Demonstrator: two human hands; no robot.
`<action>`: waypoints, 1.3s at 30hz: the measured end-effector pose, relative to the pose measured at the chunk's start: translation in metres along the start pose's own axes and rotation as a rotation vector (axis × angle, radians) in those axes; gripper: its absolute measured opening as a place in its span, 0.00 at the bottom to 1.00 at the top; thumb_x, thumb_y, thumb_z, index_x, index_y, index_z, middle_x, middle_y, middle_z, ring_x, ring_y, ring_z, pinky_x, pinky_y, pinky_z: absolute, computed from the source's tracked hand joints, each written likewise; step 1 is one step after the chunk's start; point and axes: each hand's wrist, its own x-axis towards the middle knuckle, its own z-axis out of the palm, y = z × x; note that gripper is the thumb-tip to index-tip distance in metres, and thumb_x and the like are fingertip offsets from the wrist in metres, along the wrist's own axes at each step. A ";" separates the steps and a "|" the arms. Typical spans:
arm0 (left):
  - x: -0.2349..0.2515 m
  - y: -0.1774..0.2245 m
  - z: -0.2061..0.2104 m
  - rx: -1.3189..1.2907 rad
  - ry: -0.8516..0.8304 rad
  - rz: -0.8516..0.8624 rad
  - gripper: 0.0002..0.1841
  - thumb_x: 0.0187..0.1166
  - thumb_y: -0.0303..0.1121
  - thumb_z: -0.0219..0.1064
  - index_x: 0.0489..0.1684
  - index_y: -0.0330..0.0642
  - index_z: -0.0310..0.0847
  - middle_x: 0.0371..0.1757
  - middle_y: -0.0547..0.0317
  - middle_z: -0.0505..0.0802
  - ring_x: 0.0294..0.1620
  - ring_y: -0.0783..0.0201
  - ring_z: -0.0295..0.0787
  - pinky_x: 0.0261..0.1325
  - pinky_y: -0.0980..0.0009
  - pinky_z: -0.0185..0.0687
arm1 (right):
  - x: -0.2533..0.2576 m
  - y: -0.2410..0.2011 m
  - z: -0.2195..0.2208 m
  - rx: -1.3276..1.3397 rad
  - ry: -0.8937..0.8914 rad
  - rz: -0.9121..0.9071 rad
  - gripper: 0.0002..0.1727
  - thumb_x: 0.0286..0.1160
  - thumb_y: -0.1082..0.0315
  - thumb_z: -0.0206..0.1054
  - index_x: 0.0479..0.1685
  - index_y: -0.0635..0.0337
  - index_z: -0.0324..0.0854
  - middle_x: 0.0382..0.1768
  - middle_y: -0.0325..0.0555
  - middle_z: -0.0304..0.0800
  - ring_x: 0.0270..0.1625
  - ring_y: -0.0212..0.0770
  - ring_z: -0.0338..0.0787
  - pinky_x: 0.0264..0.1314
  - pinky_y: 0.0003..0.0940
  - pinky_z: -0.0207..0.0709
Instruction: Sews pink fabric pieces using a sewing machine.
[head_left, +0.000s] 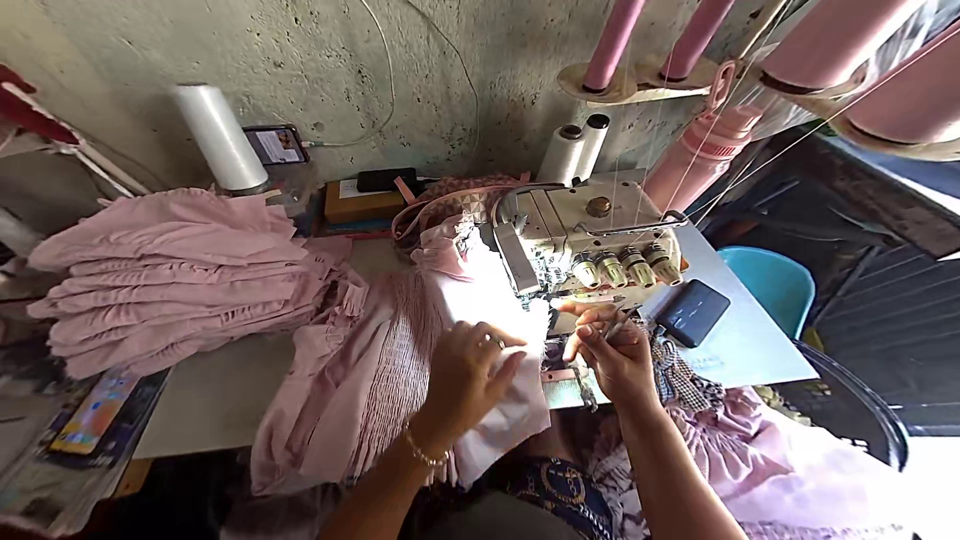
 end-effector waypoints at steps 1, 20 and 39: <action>0.007 -0.004 -0.002 0.038 0.009 -0.023 0.12 0.78 0.43 0.68 0.43 0.48 0.95 0.44 0.58 0.96 0.44 0.55 0.89 0.47 0.56 0.78 | 0.000 0.000 0.002 0.031 -0.030 0.018 0.04 0.86 0.62 0.64 0.48 0.45 0.84 0.59 0.35 0.94 0.29 0.23 0.91 0.28 0.17 0.84; 0.028 -0.006 0.014 -0.500 -0.173 -0.332 0.12 0.77 0.39 0.73 0.36 0.38 0.93 0.35 0.64 0.93 0.40 0.77 0.82 0.53 0.74 0.72 | 0.008 -0.002 0.017 0.009 -0.094 0.209 0.11 0.79 0.72 0.66 0.50 0.48 0.71 0.28 0.22 0.91 0.18 0.12 0.77 0.18 0.08 0.65; 0.045 -0.032 0.045 -0.203 -0.012 -0.183 0.12 0.69 0.43 0.78 0.27 0.44 0.95 0.34 0.57 0.94 0.45 0.59 0.88 0.55 0.53 0.73 | 0.018 0.023 0.006 -0.752 0.155 -0.197 0.14 0.73 0.65 0.72 0.30 0.69 0.90 0.31 0.46 0.90 0.35 0.20 0.82 0.41 0.11 0.73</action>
